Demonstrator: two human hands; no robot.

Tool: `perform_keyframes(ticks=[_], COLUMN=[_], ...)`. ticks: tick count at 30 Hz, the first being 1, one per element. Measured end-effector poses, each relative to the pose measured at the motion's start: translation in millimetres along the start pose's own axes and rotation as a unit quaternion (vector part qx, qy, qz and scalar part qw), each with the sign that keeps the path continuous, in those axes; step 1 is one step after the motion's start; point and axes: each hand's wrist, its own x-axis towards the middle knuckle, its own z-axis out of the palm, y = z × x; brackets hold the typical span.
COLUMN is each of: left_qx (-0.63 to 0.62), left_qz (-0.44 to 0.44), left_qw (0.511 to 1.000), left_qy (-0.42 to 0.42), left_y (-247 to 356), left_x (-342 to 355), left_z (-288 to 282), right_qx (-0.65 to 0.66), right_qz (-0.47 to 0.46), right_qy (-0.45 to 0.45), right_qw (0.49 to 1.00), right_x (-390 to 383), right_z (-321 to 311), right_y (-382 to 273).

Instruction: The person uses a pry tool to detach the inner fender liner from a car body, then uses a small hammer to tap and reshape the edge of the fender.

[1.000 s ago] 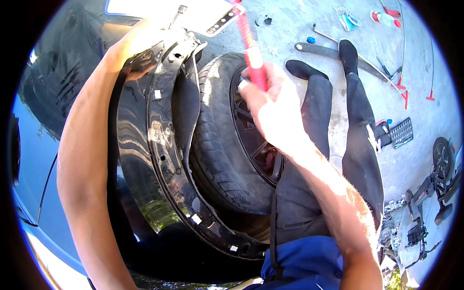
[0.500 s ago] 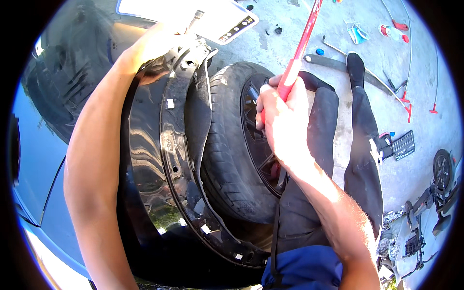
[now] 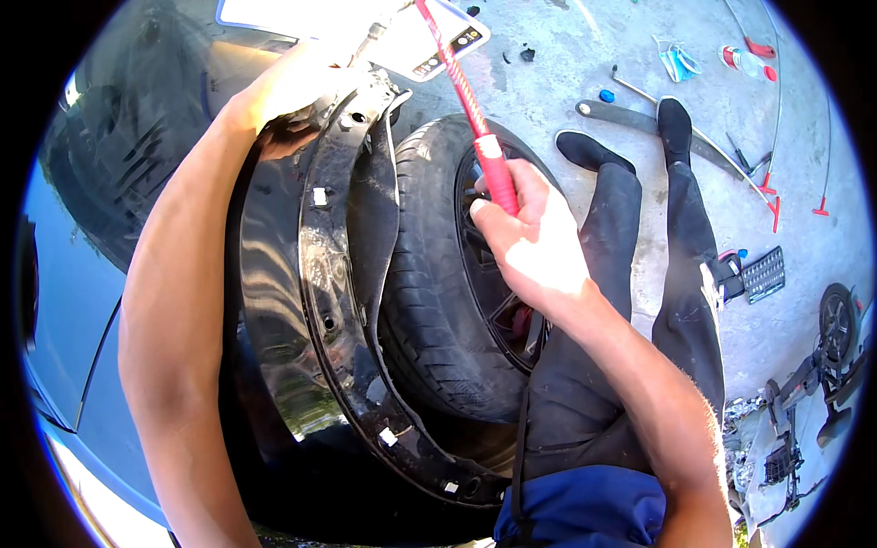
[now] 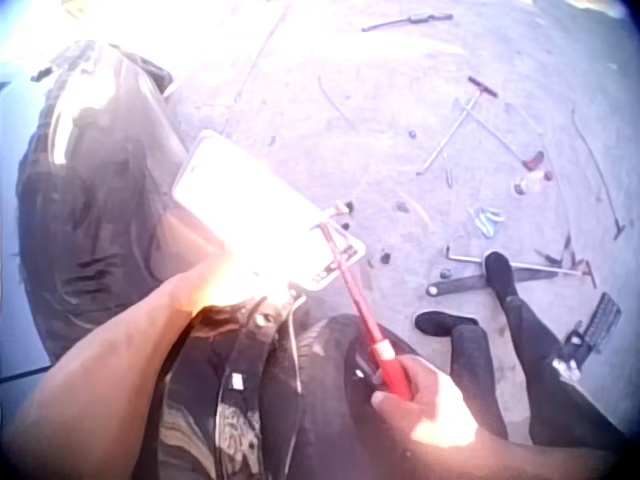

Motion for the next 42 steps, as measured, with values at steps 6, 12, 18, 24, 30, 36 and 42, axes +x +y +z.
perform_keyframes(ticks=[6,12,18,24,30,36,42], left_qx=[-0.116,-0.266,-0.091,-0.142,-0.01,-0.122,-0.137], left_qz=[-0.017,-0.037,-0.012,-0.013,-0.01,-0.023,-0.02], left_qw=[0.993,0.963,0.996,0.989,0.999,0.991,0.989], left_qy=[0.02,0.013,0.023,0.033,0.046,0.05,0.044], left_y=[-10,-7,-4,-1,13,1,4], left_x=[0,-1,0,-2,-2,5,5], left_z=[5,3,8,5,-3,-2,1], right_qx=[0.223,0.102,0.141,0.2,0.012,0.221,0.122], right_qz=[0.045,0.021,0.056,0.031,0.037,0.069,0.067], right_qy=[0.102,0.031,0.028,0.097,-0.032,0.072,0.026], right_qw=[0.968,0.994,0.988,0.974,0.999,0.97,0.99], right_x=[-3,2,-2,2,4,2,12], right_z=[10,2,9,8,7,17,4], right_y=[-16,-9,-7,-17,7,-10,-4])
